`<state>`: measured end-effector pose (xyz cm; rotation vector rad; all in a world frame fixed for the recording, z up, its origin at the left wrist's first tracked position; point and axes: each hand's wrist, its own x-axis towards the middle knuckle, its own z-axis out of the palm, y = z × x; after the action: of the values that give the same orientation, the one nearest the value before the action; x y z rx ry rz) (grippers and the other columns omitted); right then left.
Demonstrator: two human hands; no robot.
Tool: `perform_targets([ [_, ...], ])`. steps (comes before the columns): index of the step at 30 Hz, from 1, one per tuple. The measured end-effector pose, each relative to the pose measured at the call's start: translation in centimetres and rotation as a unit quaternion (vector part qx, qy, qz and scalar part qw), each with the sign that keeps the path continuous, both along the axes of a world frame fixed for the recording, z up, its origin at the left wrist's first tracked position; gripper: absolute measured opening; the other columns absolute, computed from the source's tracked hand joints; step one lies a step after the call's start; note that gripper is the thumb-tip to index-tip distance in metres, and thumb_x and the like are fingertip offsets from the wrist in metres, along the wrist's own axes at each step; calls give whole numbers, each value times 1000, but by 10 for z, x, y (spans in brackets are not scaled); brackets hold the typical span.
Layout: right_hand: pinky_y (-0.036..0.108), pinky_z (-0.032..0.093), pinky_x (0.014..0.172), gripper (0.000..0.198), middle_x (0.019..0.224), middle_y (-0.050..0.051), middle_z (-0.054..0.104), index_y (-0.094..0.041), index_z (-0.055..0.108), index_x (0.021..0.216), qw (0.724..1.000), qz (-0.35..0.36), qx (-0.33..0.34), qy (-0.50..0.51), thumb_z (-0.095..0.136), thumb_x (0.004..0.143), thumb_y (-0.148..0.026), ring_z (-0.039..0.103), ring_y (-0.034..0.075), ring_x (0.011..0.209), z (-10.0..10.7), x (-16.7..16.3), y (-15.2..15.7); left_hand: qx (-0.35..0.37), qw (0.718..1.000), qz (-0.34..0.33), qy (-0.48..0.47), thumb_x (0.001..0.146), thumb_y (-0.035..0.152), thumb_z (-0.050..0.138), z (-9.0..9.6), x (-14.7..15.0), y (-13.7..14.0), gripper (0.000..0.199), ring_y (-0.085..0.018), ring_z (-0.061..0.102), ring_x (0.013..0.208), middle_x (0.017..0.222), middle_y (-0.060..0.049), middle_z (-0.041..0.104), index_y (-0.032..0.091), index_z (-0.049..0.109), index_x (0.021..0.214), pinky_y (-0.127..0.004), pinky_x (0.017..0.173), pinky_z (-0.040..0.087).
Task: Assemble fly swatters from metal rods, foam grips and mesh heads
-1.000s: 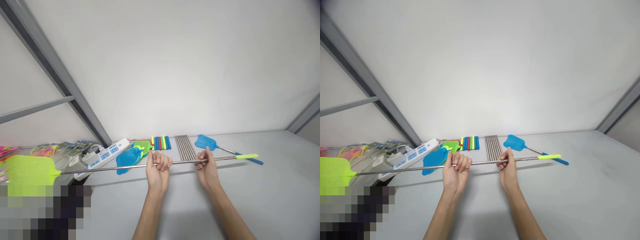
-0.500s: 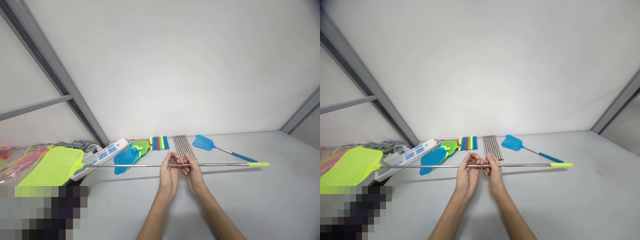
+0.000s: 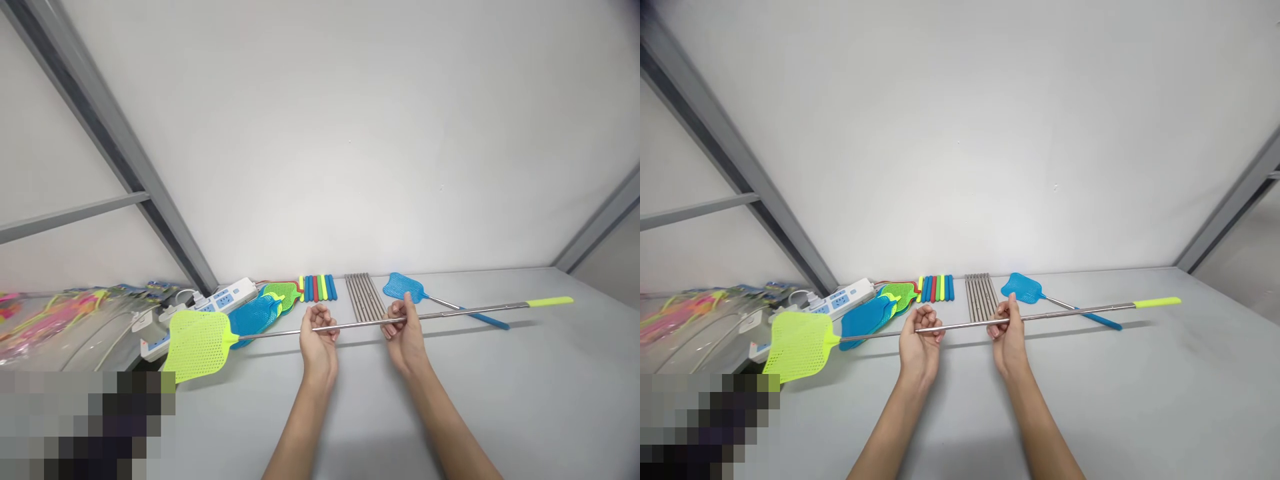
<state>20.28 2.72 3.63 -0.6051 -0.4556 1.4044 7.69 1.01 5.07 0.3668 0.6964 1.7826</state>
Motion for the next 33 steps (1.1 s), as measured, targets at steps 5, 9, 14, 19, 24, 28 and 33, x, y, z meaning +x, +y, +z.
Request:
perform_targets([
  [5, 18, 24, 32, 24, 55, -6, 42, -17, 47, 59, 998, 53, -8, -30, 56, 69, -37, 33, 3, 33, 1, -10, -4, 0, 1000, -25, 5, 72, 29, 47, 0, 1, 1, 16, -5, 37, 39, 53, 4, 42, 15, 49, 65, -17, 37, 26],
  [9, 17, 30, 35, 16, 58, -5, 47, -17, 51, 62, 994, 107, 14, -24, 60, 66, -29, 40, 3, 40, 1, -15, -7, 1, 999, -45, 16, 72, 30, 47, -1, 3, 1, 16, -4, 38, 39, 53, 5, 42, 15, 49, 66, -17, 39, 29],
  [14, 20, 38, 45, 13, 53, -3, 49, -17, 53, 67, 974, 202, 61, -86, 59, 68, -29, 47, 9, 48, 1, -25, -13, 3, 992, -123, 41, 72, 32, 48, -2, 13, -4, 19, -6, 41, 39, 56, 3, 46, 14, 52, 68, -18, 38, 30],
  [19, 21, 36, 42, 19, 53, -1, 50, -14, 57, 70, 962, 203, 72, -165, 53, 72, -33, 49, 10, 47, -2, -19, -10, 21, 980, -190, 61, 75, 36, 44, 0, 17, -7, 24, -9, 45, 44, 53, 2, 48, 14, 52, 68, -19, 39, 31],
  [24, 20, 34, 40, 24, 54, -1, 51, -16, 57, 71, 970, 181, 32, -160, 56, 67, -39, 49, 10, 46, -2, -6, -3, 11, 995, -91, 49, 71, 32, 51, 3, 10, -3, 18, -7, 44, 47, 65, 1, 51, 14, 51, 69, -18, 40, 29],
  [28, 20, 33, 40, 25, 53, -1, 51, -16, 57, 71, 977, 157, 14, -146, 57, 66, -41, 47, 9, 45, -3, -1, 1, 18, 999, -14, 29, 75, 37, 45, 3, -4, 2, 23, -9, 49, 54, 69, 0, 52, 16, 52, 74, -20, 45, 33],
  [33, 20, 33, 40, 25, 53, -1, 50, -14, 60, 73, 979, 148, -1, -142, 56, 67, -38, 46, 9, 45, -7, 4, 4, 25, 995, 92, 11, 78, 39, 39, 2, -26, 10, 25, -9, 51, 63, 77, 0, 53, 18, 53, 78, -20, 52, 35],
])
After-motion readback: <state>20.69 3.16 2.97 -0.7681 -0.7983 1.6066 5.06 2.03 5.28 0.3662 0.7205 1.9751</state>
